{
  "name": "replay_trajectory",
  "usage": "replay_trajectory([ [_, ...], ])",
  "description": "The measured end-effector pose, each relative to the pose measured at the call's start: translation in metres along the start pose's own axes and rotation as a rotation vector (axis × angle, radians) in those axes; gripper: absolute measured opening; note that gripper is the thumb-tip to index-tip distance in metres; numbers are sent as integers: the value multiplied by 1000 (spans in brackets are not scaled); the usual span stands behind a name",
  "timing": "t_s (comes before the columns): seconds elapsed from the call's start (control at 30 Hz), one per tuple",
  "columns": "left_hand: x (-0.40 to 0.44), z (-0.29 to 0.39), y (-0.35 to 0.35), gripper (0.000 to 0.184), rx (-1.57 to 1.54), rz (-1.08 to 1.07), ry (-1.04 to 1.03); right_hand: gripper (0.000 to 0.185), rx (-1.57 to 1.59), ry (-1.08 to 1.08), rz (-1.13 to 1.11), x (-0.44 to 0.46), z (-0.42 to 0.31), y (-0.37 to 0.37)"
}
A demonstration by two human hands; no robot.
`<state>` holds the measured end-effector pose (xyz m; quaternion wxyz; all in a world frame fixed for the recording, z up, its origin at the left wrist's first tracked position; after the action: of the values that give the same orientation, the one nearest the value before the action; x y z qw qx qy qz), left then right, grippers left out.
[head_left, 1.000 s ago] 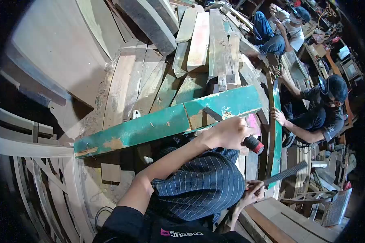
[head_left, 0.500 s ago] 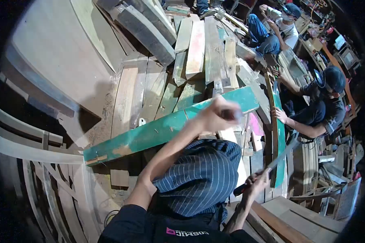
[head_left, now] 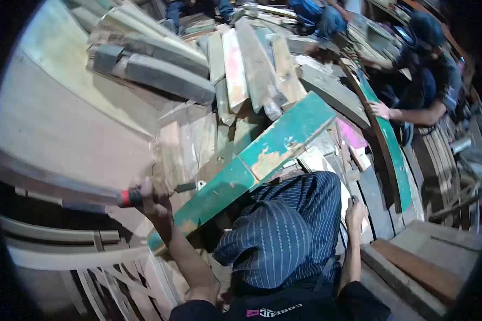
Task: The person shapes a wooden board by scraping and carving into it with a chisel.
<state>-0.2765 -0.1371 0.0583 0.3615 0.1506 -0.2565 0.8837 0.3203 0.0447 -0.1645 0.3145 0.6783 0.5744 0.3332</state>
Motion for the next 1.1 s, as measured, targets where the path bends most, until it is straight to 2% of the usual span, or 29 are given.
replay_trajectory([
  [0.03, -6, 5, -24, 17, 27, -89, -52, 21, 21, 74, -8, 0, 12, -13],
  [0.07, -14, -6, -11, 12, 110, 82, 40, 18, 56, -7, -28, -5, 30, -22],
  [0.1, -16, -16, -15, 13, 84, 87, 77, 25, 42, 32, -72, -9, 33, -29],
  [0.17, -21, -34, -15, 15, 130, 174, 140, 24, 70, 15, -39, -18, 55, -39],
  [0.27, -14, -35, -52, 19, 109, -44, 77, 25, 75, -61, -98, -29, 72, -49],
  [0.37, -13, -41, -61, 17, 169, 1, 201, 30, 48, -108, -47, -39, 73, -47],
  [0.4, -11, -44, -69, 18, 161, -91, 213, 31, 25, -112, -23, -39, 79, -51],
  [0.43, -6, -33, -92, 19, 335, -199, 122, 31, -54, -138, 13, -32, 81, -49],
  [0.5, -9, -50, -111, 20, 1061, -399, 5, 31, 140, 10, 214, -21, 48, -24],
  [0.53, -12, -36, -151, 15, 1049, -503, 239, 32, 332, -1, 165, -8, 13, -10],
  [0.57, -21, -42, -185, 16, 970, -735, 54, 33, 524, -15, 112, 4, -29, 5],
  [0.6, -36, -46, -215, 25, 842, -956, -120, 33, 666, -28, 13, 8, -68, 12],
  [0.63, -51, -59, -237, 36, 825, -1118, -192, 33, 810, -45, -77, 7, -109, 18],
  [0.67, -68, -80, -255, 24, 863, -1258, -267, 33, 892, -42, -206, -1, -157, 28],
  [0.7, -89, -99, -265, 40, 882, -1400, -387, 32, 968, -45, -327, -11, -198, 31],
  [0.77, -110, -123, -273, 48, 987, -1590, -217, 38, 800, 293, -391, -22, -262, 36],
  [0.83, -119, -134, -272, 51, 1006, -1616, -171, 47, 729, 236, -441, -30, -271, 15],
  [0.9, -121, -141, -266, 35, 1021, -1594, -194, 54, 715, 238, -486, -27, -267, -1],
  [0.97, -127, -153, -252, 38, 1018, -1597, -375, 53, 873, 292, -481, -30, -262, -15],
  [1.03, -140, -152, -250, 37, 960, -1627, -524, 44, 962, 139, -732, -39, -261, -33],
  [1.07, -143, -151, -247, 37, 940, -1626, -596, 34, 1074, 39, -994, -51, -265, -43],
  [1.1, -144, -148, -243, 37, 928, -1616, -665, 32, 1116, 41, -1038, -54, -265, -45],
])
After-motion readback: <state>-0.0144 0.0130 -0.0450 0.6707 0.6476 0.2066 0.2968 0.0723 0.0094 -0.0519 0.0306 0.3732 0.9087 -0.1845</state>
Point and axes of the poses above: each hand's wrist, its own x-axis towards the middle knuckle, its own y-axis out of the back of the hand, z = x × y, the point moved 9 cm from there along x, towards the middle knuckle, and after that the axes turned 8 degrees about x, right-handed, at the moved point
